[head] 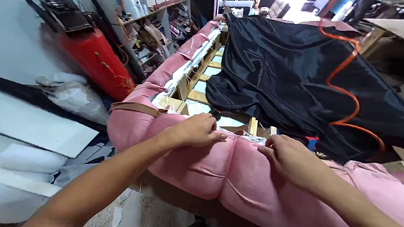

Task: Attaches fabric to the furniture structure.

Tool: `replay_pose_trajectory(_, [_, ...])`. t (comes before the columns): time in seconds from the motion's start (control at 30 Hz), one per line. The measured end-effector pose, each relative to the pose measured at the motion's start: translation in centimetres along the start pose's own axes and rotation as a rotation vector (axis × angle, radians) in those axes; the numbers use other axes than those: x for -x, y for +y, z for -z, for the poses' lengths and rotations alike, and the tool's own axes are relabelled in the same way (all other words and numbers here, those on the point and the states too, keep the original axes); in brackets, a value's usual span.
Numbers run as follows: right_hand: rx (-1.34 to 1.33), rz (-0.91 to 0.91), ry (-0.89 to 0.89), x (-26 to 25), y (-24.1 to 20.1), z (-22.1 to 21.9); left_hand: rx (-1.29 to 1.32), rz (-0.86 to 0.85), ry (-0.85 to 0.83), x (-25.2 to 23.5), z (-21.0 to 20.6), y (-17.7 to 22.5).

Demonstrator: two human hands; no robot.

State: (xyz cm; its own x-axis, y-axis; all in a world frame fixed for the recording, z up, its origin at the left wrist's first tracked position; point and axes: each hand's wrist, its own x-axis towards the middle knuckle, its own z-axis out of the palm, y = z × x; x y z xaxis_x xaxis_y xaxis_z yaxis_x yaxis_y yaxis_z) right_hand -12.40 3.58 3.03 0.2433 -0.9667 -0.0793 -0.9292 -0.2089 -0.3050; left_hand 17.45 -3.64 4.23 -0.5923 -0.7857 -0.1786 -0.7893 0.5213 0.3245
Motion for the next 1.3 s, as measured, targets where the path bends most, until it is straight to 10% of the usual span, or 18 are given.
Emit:
replay_pose_trajectory(0.2, [0.116,-0.177,-0.37,-2.2,-2.0,2.4,0.014,-0.062,-0.266,-2.3,2.0,-2.3])
replay_pose_trajectory(0.63, [0.028,-0.204,-0.555,-4.5,-4.1,3.1,-0.053,-0.114,-0.422,-4.1,3.6,0.0])
replay_pose_trajectory(1.3, [0.009,0.018,-0.119,-3.0,-3.5,-0.9,0.546,0.013,-0.806,-8.9,2.0,0.2])
